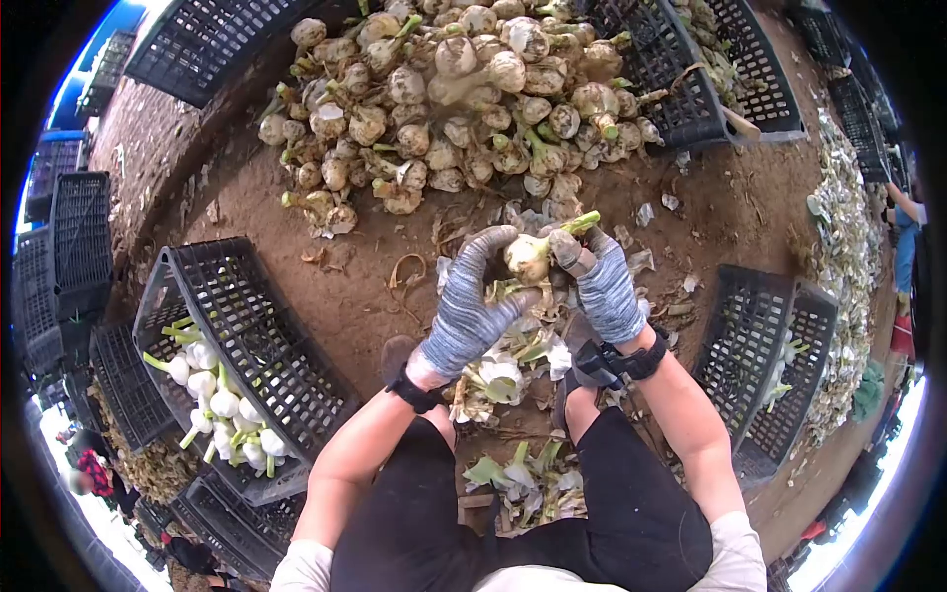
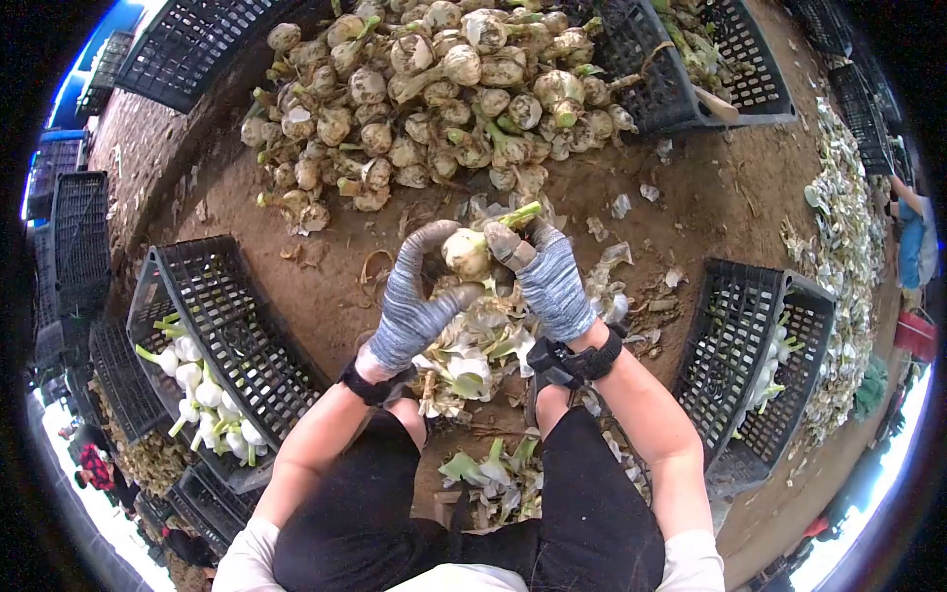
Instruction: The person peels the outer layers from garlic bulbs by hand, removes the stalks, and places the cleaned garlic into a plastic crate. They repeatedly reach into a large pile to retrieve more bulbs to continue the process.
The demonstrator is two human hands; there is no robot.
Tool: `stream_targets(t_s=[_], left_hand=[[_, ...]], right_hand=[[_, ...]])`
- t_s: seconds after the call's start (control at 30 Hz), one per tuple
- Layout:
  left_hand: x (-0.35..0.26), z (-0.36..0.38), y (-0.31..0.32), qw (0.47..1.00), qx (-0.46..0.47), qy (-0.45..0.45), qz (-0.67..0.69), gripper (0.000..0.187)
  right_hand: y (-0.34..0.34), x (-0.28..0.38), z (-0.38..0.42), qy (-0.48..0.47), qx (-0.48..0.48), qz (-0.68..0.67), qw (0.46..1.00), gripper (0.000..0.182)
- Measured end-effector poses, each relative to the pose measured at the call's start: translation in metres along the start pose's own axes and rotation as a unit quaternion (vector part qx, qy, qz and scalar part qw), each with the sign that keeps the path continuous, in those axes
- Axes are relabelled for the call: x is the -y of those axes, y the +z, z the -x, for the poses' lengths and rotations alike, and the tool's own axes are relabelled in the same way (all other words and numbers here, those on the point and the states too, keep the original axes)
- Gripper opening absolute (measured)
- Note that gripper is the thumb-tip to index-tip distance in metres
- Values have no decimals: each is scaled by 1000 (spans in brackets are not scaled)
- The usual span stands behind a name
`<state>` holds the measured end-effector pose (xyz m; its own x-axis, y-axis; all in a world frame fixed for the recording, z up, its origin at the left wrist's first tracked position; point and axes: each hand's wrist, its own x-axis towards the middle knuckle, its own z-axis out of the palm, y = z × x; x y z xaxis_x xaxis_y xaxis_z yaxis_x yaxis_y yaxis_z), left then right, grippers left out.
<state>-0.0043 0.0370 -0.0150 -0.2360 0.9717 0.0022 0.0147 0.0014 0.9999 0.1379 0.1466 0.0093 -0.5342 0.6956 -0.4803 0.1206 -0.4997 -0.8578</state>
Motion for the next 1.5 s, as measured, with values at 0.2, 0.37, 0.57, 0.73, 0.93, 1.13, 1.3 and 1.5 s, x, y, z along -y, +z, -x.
stream_targets(t_s=[0.2, 0.37, 0.57, 0.73, 0.93, 1.13, 1.3, 1.5], left_hand=[[2, -2, 4, 998, -31, 4, 50, 64], [-5, -1, 6, 979, -21, -84, 187, 63], [-13, -2, 9, 962, -21, -137, 234, 64], [-16, -3, 13, 972, -18, -123, 200, 64], [-10, 0, 12, 966, -21, -140, 217, 63], [-15, -1, 10, 953, -31, -152, 262, 61], [-3, -9, 3, 847, -9, -329, 417, 55], [-14, -14, 16, 931, 2, -226, 287, 49]], right_hand=[[-3, 3, 0, 13, 17, -21, 1000, 31], [-6, 9, 4, -12, 20, 46, 999, 30], [-12, 8, 6, -35, 24, 13, 999, 31], [-8, 4, 6, -44, -2, 44, 998, 30], [-13, 13, 9, -36, 28, 97, 994, 29], [-17, 13, 11, -50, 69, 135, 987, 25], [-19, 4, 14, -108, 33, 196, 974, 22], [-12, 9, 18, -15, -7, 45, 999, 23]])
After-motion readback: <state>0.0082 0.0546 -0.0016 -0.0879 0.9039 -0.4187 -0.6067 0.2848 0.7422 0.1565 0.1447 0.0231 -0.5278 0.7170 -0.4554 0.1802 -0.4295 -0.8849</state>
